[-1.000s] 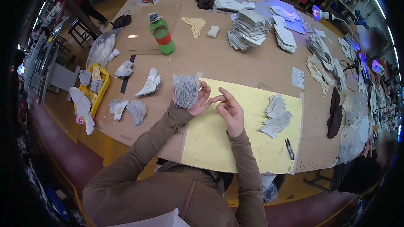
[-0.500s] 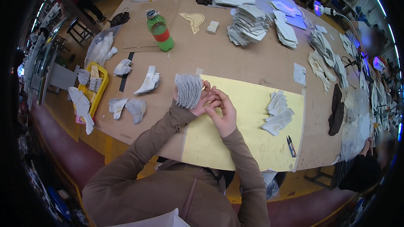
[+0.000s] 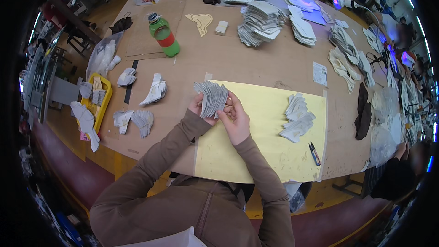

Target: The person repeatedly folds small white fabric pieces by hand on a work table, aligns them into neat stacks, and secures a stack with a rubber band. The person also places folded pieces into a yellow bin.

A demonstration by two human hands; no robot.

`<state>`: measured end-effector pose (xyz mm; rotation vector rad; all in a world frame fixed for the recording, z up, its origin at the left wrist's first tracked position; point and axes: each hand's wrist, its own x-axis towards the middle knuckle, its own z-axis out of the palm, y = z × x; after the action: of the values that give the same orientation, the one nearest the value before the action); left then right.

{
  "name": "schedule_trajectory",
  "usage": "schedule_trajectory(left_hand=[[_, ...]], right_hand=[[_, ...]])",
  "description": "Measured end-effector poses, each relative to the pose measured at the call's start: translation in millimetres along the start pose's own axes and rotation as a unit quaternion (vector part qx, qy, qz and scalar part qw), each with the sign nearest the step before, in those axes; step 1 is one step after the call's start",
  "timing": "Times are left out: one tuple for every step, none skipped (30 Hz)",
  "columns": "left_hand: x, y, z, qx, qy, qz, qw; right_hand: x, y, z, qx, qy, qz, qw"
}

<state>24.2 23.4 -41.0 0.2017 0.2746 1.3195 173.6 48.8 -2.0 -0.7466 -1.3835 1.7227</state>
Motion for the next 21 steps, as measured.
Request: schedule_trajectory(left_hand=[[-0.3,-0.4,-0.1,-0.009,0.0,0.004,1.0],[-0.6,-0.8,-0.3,-0.008,0.009,0.008,1.0],[-0.8,-1.2,-0.7,-0.005,0.017,0.013,1.0],[-0.8,-1.6,-1.1,-0.012,0.021,0.017,1.0],[-0.7,-2.0,-1.5,-0.016,0.025,0.021,0.999],[-0.5,-2.4,-1.8,-0.02,0.028,0.026,0.999],[-0.4,-2.8,-2.0,-0.013,0.039,0.029,0.999],[-0.3,-3.2,-2.1,-0.005,0.049,0.033,0.998],[-0.1,-3.4,-2.2,0.005,0.055,0.037,0.998],[0.0,-3.6,-2.2,-0.002,0.06,0.036,0.998],[0.1,-3.7,-2.2,-0.006,0.06,0.035,0.998],[0.2,-3.7,-2.2,-0.01,0.06,0.035,0.998],[0.1,-3.6,-2.2,-0.012,0.06,0.033,0.998],[0.1,-3.5,-2.2,-0.015,0.06,0.03,0.998],[0.1,-3.3,-2.2,-0.017,0.06,0.028,0.998],[0.2,-3.2,-2.3,-0.021,0.057,0.026,0.998],[0.4,-3.0,-2.3,-0.026,0.054,0.025,0.998],[0.5,-2.8,-2.3,-0.03,0.051,0.023,0.998],[0.5,-2.7,-2.3,-0.034,0.049,0.022,0.998],[0.5,-2.6,-2.3,-0.038,0.046,0.021,0.998],[0.4,-2.5,-2.4,-0.039,0.039,0.022,0.998]], right_hand=[[-0.1,0.7,-0.3,-0.002,0.002,0.0,1.0],[-0.3,1.5,-0.6,-0.005,0.003,-0.001,1.0],[-0.4,2.4,-0.8,-0.006,0.004,-0.003,1.0],[-0.3,3.4,-1.1,-0.011,0.009,-0.006,1.0],[-0.1,4.4,-1.3,-0.015,0.014,-0.011,1.0],[0.1,5.4,-1.6,-0.019,0.018,-0.016,1.0],[0.5,6.2,-2.0,-0.032,0.02,-0.018,0.999],[0.8,6.8,-2.6,-0.044,0.022,-0.02,0.999],[1.1,7.2,-3.0,-0.056,0.024,-0.021,0.998],[1.3,7.5,-3.5,-0.05,0.024,-0.022,0.998],[1.5,7.7,-3.9,-0.044,0.023,-0.023,0.999],[1.6,7.6,-4.2,-0.038,0.023,-0.025,0.999],[1.6,7.5,-4.5,-0.036,0.022,-0.023,0.999],[1.6,7.3,-4.6,-0.035,0.022,-0.022,0.999],[1.6,6.9,-4.7,-0.033,0.021,-0.021,0.999],[1.5,6.6,-4.7,-0.034,0.02,-0.021,0.999],[1.5,6.1,-4.6,-0.035,0.02,-0.021,0.999],[1.5,5.7,-4.5,-0.037,0.02,-0.018,0.999],[1.5,5.3,-4.4,-0.038,0.018,-0.019,0.999],[1.4,4.8,-4.3,-0.04,0.018,-0.018,0.999],[1.4,4.5,-4.1,-0.042,0.019,-0.016,0.999]])
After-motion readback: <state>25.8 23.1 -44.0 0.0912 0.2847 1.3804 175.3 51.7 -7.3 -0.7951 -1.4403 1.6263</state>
